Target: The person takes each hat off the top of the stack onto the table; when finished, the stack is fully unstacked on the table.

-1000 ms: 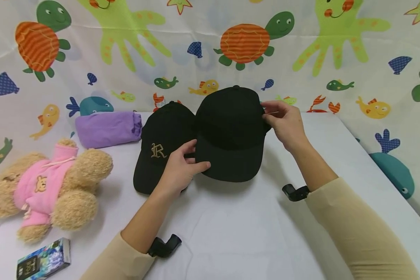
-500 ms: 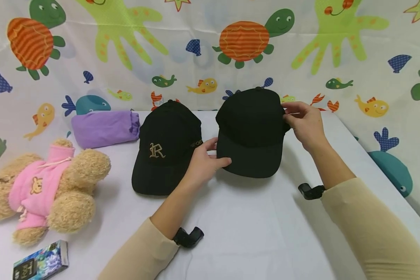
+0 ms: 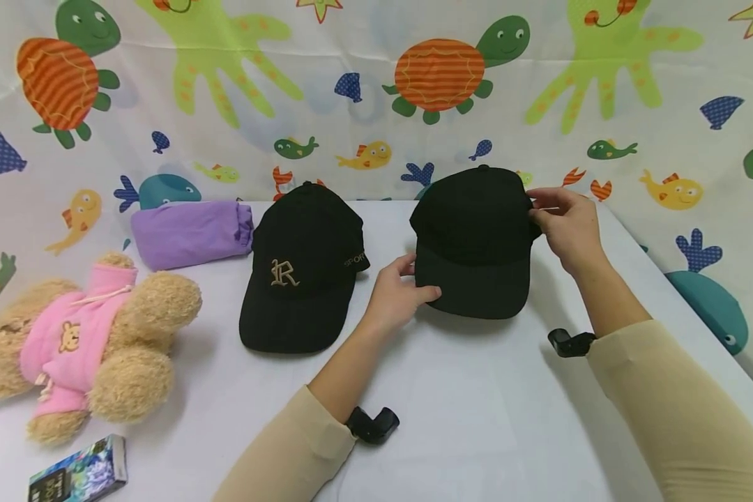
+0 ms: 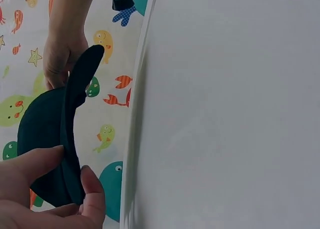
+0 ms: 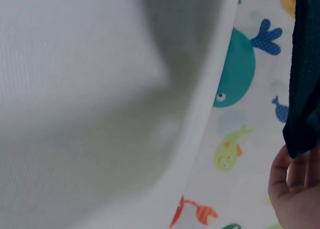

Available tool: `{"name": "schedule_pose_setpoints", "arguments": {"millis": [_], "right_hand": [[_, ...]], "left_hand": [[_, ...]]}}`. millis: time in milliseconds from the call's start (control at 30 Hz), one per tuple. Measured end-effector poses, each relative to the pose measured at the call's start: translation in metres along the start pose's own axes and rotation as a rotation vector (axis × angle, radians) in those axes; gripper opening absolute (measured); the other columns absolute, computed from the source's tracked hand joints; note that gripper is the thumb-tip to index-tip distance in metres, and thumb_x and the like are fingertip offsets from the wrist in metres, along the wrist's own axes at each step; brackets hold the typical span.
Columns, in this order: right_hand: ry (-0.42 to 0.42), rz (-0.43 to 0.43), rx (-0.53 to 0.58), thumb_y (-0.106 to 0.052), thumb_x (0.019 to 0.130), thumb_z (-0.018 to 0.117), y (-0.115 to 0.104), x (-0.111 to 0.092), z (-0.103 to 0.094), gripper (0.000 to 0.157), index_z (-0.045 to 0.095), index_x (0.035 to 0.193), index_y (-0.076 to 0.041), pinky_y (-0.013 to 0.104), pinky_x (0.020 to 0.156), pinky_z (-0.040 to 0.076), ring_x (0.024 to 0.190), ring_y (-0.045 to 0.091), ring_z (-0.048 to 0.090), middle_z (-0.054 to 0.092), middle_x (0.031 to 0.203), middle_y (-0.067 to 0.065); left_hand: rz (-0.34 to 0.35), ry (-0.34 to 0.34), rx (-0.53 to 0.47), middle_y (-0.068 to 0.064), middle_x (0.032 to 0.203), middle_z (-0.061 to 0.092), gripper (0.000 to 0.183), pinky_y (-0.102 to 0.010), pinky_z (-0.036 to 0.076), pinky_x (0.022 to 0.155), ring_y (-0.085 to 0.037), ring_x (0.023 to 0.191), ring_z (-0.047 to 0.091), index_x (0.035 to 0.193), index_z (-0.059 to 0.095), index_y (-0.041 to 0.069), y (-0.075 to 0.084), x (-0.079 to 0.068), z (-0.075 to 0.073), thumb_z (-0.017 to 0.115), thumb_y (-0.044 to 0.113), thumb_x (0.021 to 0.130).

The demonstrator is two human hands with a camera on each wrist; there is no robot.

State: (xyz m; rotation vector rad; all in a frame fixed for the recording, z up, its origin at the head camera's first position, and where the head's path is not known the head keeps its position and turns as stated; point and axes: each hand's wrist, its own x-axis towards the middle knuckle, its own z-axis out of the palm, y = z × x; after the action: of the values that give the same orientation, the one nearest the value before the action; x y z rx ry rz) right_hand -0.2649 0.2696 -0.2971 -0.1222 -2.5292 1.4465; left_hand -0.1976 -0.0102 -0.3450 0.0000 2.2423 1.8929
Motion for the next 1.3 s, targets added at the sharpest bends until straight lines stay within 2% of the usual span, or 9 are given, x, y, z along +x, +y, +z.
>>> {"name": "schedule_pose_setpoints", "arguments": {"millis": [267,533,667,1033,1300], "right_hand": [[0.006,0.018,-0.012,-0.009,0.102,0.059,0.014,0.007,-0.004,0.038,0.063,0.140,-0.007,0.012,0.073,0.048,0.095,-0.003,0.058,0.058,0.108,-0.012],[0.043,0.069,-0.045,-0.012,0.103,0.059,0.024,0.013,-0.014,0.038,0.063,0.141,-0.009,0.011,0.076,0.047,0.095,-0.005,0.056,0.057,0.106,-0.017],[0.059,0.105,-0.041,-0.012,0.104,0.058,0.028,0.015,-0.017,0.039,0.062,0.143,-0.011,0.010,0.079,0.048,0.097,-0.004,0.056,0.057,0.109,-0.017],[0.102,0.201,-0.030,-0.013,0.105,0.056,0.036,0.024,-0.027,0.041,0.060,0.146,-0.014,0.011,0.081,0.048,0.096,0.000,0.056,0.054,0.108,-0.020],[0.120,0.236,-0.007,-0.010,0.105,0.054,0.047,0.031,-0.031,0.043,0.059,0.147,-0.013,0.016,0.089,0.048,0.104,0.003,0.051,0.054,0.106,-0.019]], "left_hand": [[-0.026,0.003,-0.051,-0.013,0.133,0.059,0.075,-0.028,0.059,0.072,-0.018,0.069,0.066,0.153,0.050,0.011,-0.009,0.012,0.016,0.079,0.002,0.085],[-0.032,-0.021,-0.144,-0.013,0.130,0.059,0.076,-0.029,0.061,0.071,-0.018,0.067,0.066,0.152,0.049,0.006,-0.010,0.019,0.034,0.079,-0.002,0.083],[-0.035,-0.031,-0.185,-0.014,0.131,0.059,0.076,-0.030,0.062,0.070,-0.015,0.074,0.065,0.153,0.048,0.004,-0.011,0.021,0.043,0.079,-0.005,0.084],[-0.044,-0.027,-0.243,-0.011,0.125,0.062,0.074,-0.030,0.063,0.070,-0.016,0.074,0.066,0.150,0.050,0.003,-0.009,0.032,0.065,0.079,-0.007,0.082],[-0.059,-0.028,-0.292,-0.011,0.123,0.062,0.072,-0.032,0.064,0.071,-0.016,0.073,0.066,0.148,0.053,0.002,-0.011,0.040,0.075,0.077,-0.012,0.082]]}}
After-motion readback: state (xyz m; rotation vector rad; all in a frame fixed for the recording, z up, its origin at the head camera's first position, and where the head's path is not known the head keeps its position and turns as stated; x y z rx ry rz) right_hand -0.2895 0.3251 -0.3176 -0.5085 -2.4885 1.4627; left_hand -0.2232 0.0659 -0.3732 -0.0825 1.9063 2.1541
